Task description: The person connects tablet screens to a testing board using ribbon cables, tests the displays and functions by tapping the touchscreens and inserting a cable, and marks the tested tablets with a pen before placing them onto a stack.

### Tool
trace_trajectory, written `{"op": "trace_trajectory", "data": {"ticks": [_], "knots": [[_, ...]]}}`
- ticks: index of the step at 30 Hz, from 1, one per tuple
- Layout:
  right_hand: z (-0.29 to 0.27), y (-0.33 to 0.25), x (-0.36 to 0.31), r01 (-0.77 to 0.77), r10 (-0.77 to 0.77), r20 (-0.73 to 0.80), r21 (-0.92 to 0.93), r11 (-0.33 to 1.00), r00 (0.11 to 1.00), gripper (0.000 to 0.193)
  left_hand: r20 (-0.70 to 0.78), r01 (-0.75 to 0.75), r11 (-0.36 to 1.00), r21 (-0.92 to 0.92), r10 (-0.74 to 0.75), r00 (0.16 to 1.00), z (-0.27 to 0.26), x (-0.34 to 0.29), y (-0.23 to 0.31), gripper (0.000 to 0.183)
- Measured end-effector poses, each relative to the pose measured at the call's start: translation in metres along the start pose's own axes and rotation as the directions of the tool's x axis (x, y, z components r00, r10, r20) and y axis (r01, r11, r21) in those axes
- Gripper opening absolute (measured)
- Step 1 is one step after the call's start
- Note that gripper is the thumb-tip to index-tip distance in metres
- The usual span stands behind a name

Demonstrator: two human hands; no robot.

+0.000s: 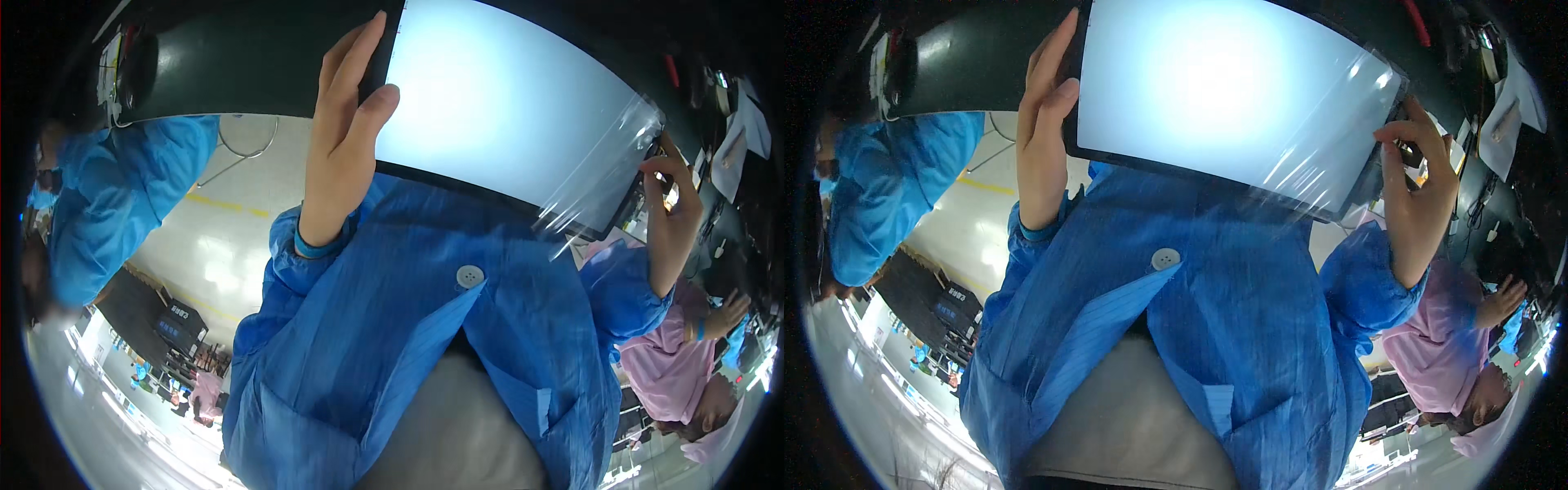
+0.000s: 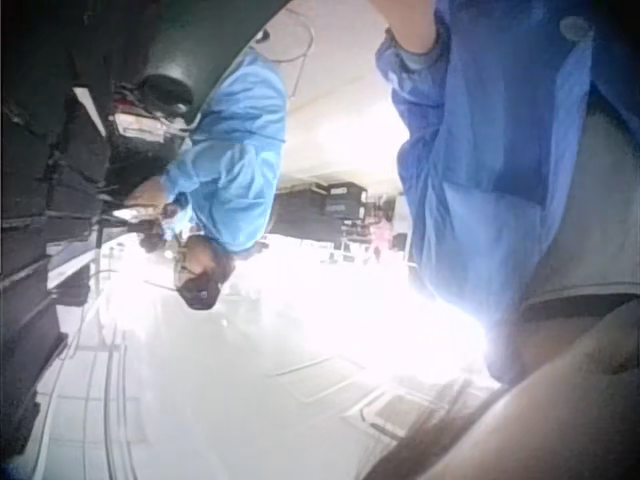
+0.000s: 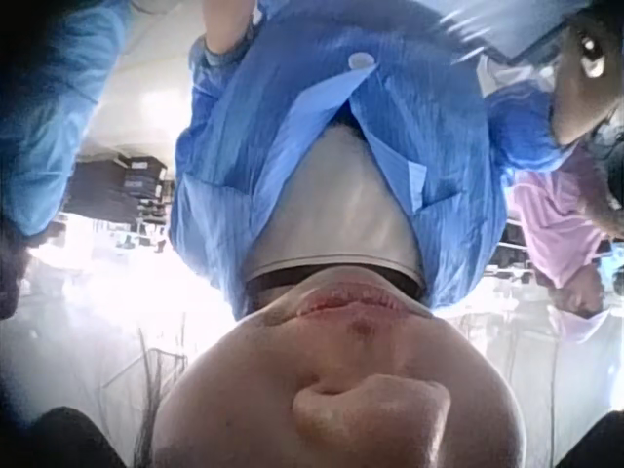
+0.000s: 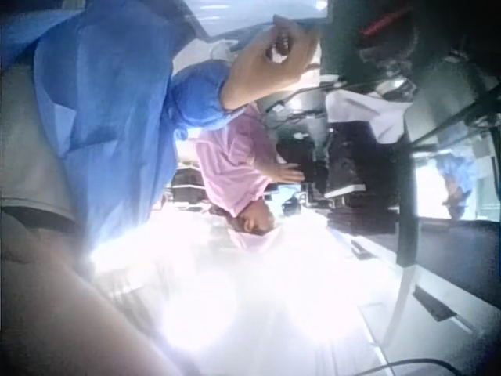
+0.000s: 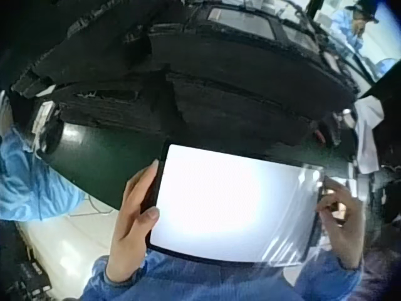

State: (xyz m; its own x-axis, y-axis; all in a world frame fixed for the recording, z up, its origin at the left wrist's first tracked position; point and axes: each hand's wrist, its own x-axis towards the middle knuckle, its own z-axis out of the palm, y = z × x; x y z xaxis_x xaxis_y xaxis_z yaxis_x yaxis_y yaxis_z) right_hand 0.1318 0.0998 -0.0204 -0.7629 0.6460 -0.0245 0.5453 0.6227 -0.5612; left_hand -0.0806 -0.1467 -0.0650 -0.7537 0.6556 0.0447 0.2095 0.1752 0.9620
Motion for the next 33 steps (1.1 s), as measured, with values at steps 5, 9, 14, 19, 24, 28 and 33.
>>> {"op": "trace_trajectory", "data": {"ticks": [5,9,14,19,24,28,33], "knots": [[-0.012,-0.01,0.002,0.261,-0.27,-0.063,-0.124,0.957,0.961,0.008,-0.155,0.262,0.959,-0.107,-0.277,0.948,0.017,0.008,0.04,0.044],[-0.014,-0.046,0.003,0.521,-0.521,-0.063,-0.02,0.853,0.851,0.013,-0.09,-0.117,0.73,-0.673,0.076,0.993,0.019,0.021,-0.011,0.056],[0.032,-0.088,0.002,0.54,-0.55,-0.107,-0.113,0.834,0.828,0.014,-0.071,-0.326,0.934,-0.147,0.319,0.945,-0.017,0.011,-0.001,0.045],[0.026,-0.093,-0.001,0.556,-0.558,-0.046,-0.055,0.829,0.828,0.021,0.467,-0.564,0.822,0.079,0.47,0.749,-0.015,0.001,0.054,0.031],[-0.015,-0.055,-0.022,0.21,-0.266,-0.079,-0.418,0.884,0.961,0.019,0.508,-0.498,0.867,-0.008,0.432,0.745,-0.037,0.006,0.043,0.021],[-0.023,-0.057,-0.047,0.045,-0.045,-0.031,-0.017,0.999,0.998,0.02,-0.055,-0.257,0.951,0.169,0.269,0.962,-0.014,0.007,0.034,0.039],[0.004,-0.092,-0.031,0.113,-0.108,-0.047,0.145,0.983,0.993,0.017,0.054,-0.412,0.581,0.702,0.533,0.844,0.012,-0.004,0.044,0.073]]}}
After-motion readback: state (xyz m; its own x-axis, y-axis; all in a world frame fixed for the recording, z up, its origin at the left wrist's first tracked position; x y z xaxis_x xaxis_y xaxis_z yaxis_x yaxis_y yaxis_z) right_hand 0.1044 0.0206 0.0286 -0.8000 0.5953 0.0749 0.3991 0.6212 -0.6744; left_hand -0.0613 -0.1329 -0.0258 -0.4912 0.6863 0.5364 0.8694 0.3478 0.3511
